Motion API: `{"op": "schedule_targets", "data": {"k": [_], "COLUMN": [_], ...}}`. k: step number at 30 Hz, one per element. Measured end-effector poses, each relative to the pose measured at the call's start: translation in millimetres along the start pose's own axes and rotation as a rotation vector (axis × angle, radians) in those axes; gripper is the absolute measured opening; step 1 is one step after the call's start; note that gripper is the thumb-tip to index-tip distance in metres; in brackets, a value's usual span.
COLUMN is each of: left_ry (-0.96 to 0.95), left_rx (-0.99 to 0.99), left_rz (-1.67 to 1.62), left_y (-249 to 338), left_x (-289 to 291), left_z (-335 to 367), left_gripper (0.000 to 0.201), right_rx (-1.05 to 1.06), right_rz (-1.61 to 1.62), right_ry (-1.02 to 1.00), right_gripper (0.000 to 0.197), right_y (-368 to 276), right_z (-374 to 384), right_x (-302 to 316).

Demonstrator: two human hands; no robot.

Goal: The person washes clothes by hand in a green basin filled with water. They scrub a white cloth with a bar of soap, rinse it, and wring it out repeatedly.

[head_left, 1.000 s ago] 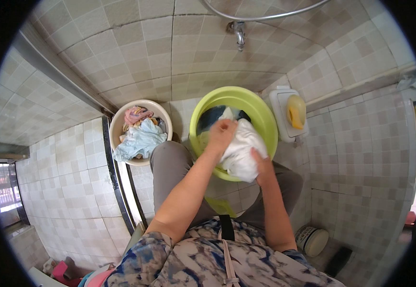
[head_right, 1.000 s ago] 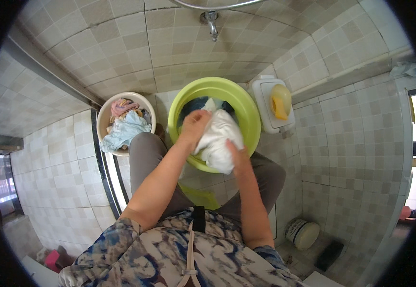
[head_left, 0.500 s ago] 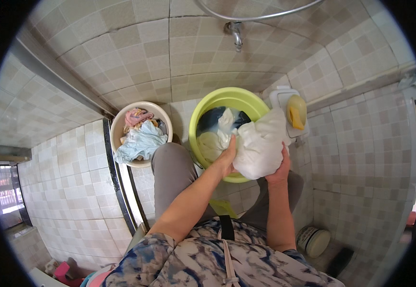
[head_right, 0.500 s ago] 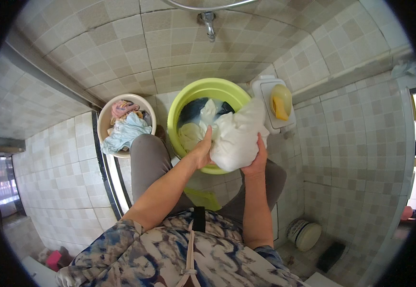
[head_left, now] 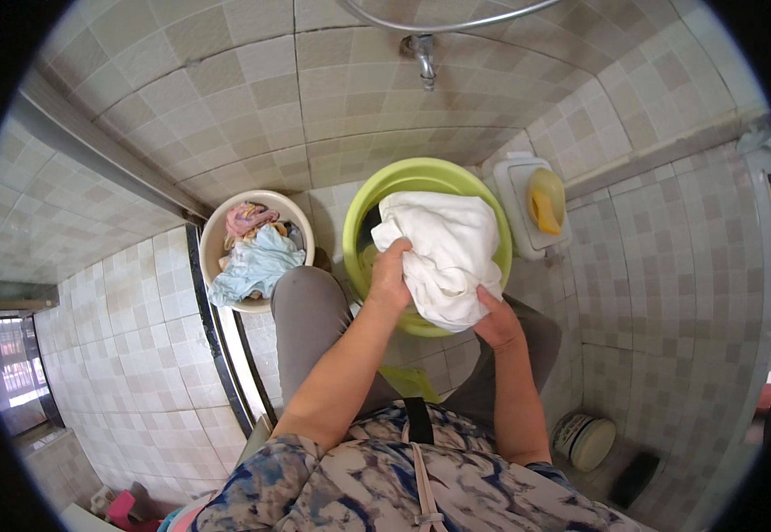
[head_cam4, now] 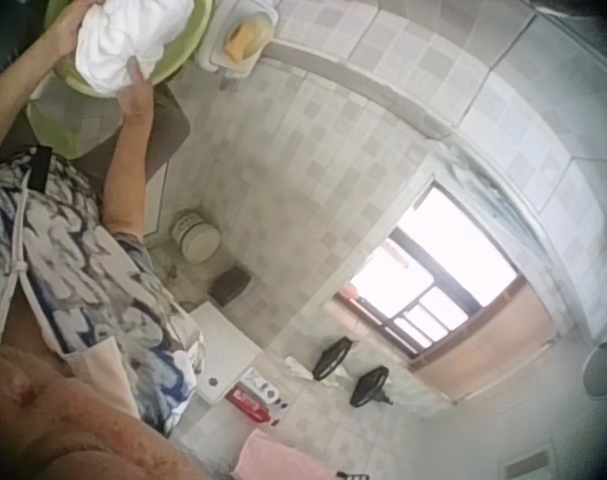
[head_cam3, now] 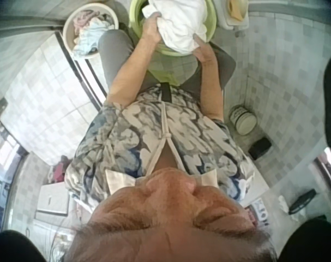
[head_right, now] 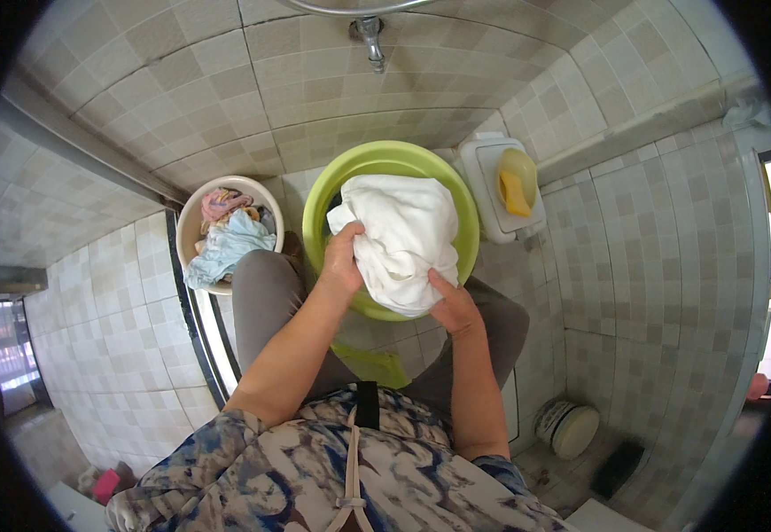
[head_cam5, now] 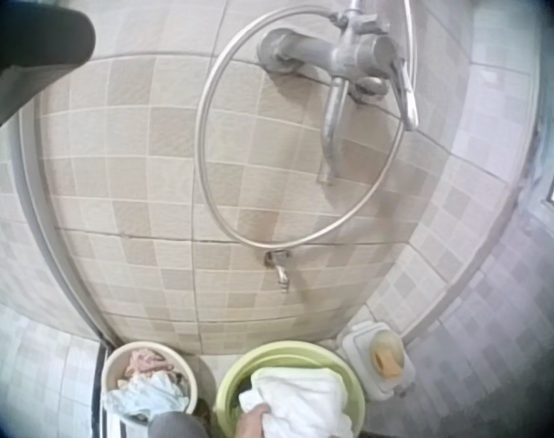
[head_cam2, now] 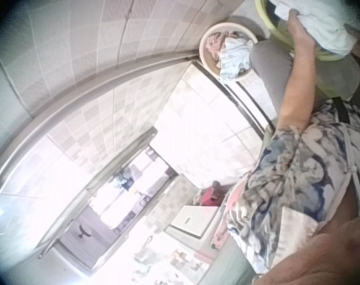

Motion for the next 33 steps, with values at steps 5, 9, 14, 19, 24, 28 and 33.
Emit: {"op": "schedule_targets", "data": {"k": [5,9,14,19,24,28,33], "left_ry": [-0.048,-0.158,-0.181,-0.173,-0.132,-0.127,-0.126], "left_rx": [0.073,0.106,0.137,0.133,0.143,0.147,0.187], "left_rz": [-0.072,-0.103,-0.085,-0.077,-0.052,0.047,0.109], "left_y": [0,-2,0,2,2,0,-6], "left_x": [2,3,1,-3,1,2,4], "left_z": [0,2,-5,-10,-7,-8,-6], "left_gripper": [0.042,0.042,0.042,0.043,0.044,0.044,0.042], "right_rx": [0.016,0.005,-0.054,-0.172,0.010,0.093,0.097], "right_rz": [-0.137,-0.262,-0.428,-0.695,-0.819,-0.757,-0.386], "right_ry": [0.037,0.084,0.154,0.276,0.514,0.373,0.199], "right_gripper": [0.064,0.065,0.068,0.069,0.071,0.070,0.062], "right_y": [8,13,11,4,-11,-24,-14], "right_z": [3,5,3,7,3,3,19], "right_x": [4,12,4,13,0,-22,-32]}}
Point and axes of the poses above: each hand's wrist, its own z-axis towards the middle knuckle, its own x-axis out of the back of the hand, y = z × x, the point moved 2 cm from there along z, towards the middle knuckle, and after that the axes turned 9 degrees about -z, right-handed, at the moved point
